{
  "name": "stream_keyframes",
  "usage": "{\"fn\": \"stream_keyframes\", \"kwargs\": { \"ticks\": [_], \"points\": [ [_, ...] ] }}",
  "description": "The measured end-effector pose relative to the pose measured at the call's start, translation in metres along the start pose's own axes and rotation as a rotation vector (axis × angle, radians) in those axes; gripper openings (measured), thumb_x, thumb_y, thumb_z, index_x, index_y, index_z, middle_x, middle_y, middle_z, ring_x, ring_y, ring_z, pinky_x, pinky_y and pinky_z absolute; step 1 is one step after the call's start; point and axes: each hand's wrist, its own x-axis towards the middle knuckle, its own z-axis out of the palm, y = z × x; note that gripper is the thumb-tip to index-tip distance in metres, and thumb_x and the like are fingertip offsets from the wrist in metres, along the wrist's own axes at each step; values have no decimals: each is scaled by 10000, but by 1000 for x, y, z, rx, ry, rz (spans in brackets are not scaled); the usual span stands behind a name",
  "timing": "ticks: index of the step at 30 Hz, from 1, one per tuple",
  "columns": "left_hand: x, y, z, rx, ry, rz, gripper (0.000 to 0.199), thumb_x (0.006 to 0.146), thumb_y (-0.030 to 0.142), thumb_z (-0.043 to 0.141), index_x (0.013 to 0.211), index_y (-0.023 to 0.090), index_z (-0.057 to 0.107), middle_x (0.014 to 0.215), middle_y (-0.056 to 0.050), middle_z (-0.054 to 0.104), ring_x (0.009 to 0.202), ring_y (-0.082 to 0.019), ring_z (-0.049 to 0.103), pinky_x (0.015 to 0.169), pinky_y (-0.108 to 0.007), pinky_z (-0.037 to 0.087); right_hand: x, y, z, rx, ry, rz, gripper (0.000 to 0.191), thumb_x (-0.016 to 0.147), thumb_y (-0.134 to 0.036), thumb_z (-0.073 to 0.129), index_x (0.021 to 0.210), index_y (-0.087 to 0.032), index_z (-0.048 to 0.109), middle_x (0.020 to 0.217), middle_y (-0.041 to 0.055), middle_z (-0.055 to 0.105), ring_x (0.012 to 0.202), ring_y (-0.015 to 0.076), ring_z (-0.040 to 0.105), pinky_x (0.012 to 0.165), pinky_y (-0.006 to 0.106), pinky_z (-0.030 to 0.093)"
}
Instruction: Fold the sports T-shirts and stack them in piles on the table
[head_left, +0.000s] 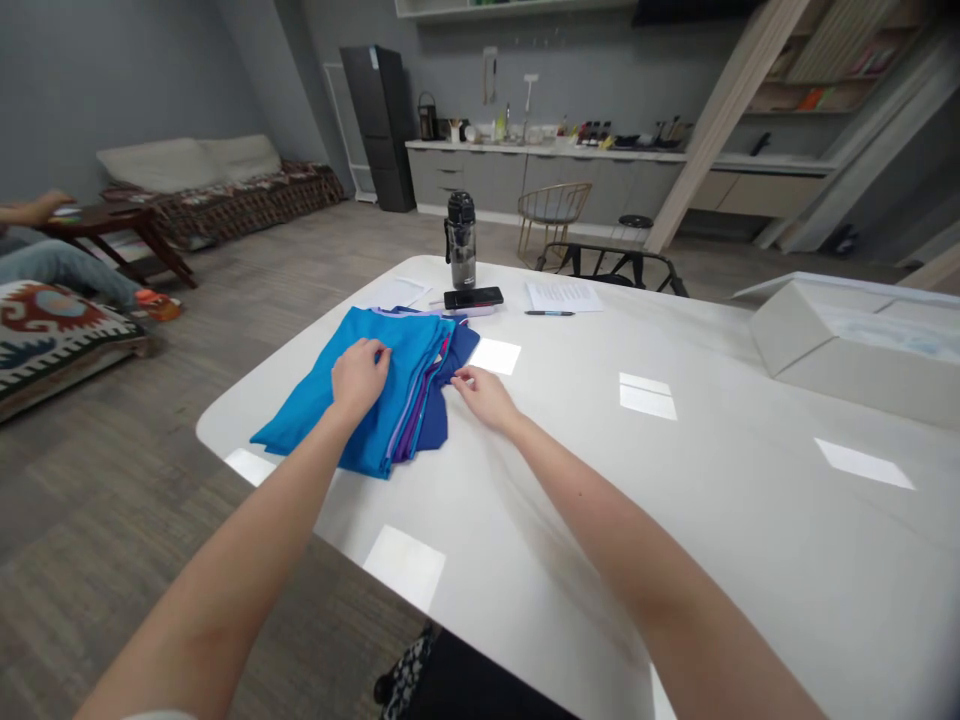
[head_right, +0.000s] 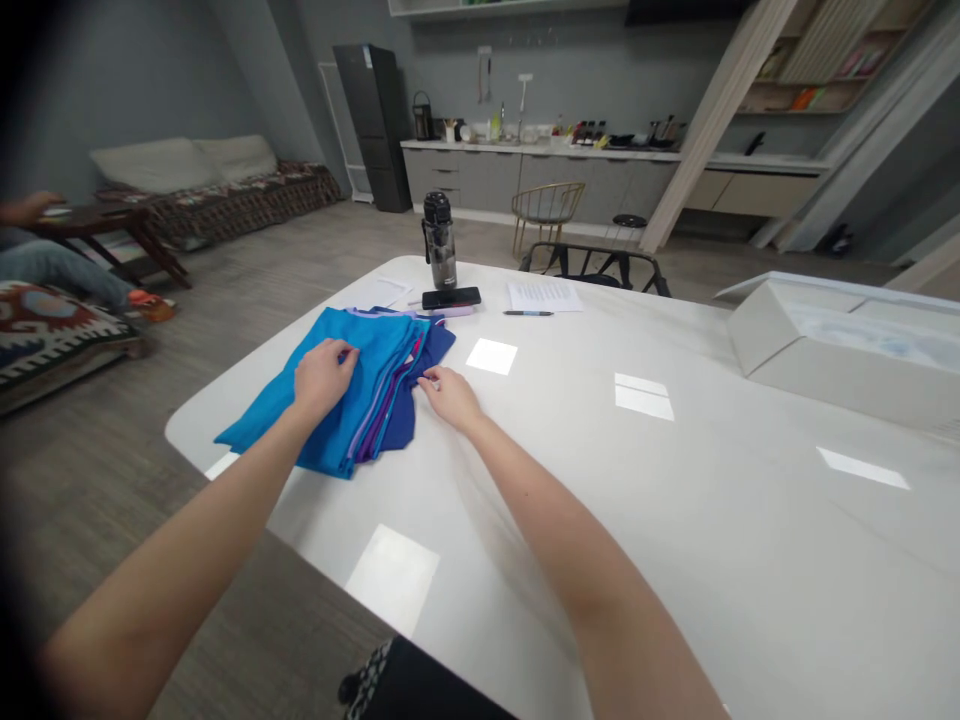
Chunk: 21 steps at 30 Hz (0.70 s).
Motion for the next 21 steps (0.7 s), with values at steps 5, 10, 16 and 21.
{"fn": "stream_keyframes", "kwargs": {
  "ticks": [5, 10, 16, 21],
  "points": [
    [-5, 32, 2, -23, 84, 13, 352, 1048, 376, 393, 1075, 218, 707, 1126, -114, 719, 1085, -294, 643, 926, -390, 435, -25, 28, -42, 13, -22, 1, 214, 993, -346, 595, 1053, -206, 744, 1079, 52, 761, 848, 169, 653, 866, 315, 497],
    [-15, 108, 8, -115, 13, 39, 355, 1077, 355, 340, 1165, 244, 665, 1220, -90, 711, 1176, -265, 609, 1100, -437, 334, -54, 49, -88, 33, 24, 31, 227, 968, -371, 584, 1027, -217, 740, 1072, 45, 765, 864, 181, 661, 858, 320, 501],
    [-42, 243, 41, -430, -211, 230, 302, 1082, 317, 356, 1117, 260, 651, 1214, -49, 735, 1207, -227, 616, 1218, -494, 226, -97, 77, -168, 61, 228, 183, 320, 949, -476, 564, 1013, -214, 736, 1020, 50, 769, 747, 179, 677, 775, 320, 520],
    [-96, 354, 61, -798, -567, 524, 349, 1067, 360, 365, 1097, 234, 689, 1131, -79, 767, 1087, -222, 677, 1102, -403, 441, -149, 106, -242, 19, 394, 265, 344, 909, -501, 583, 963, -198, 737, 963, 68, 772, 767, 198, 677, 752, 324, 522]
  ]
}}
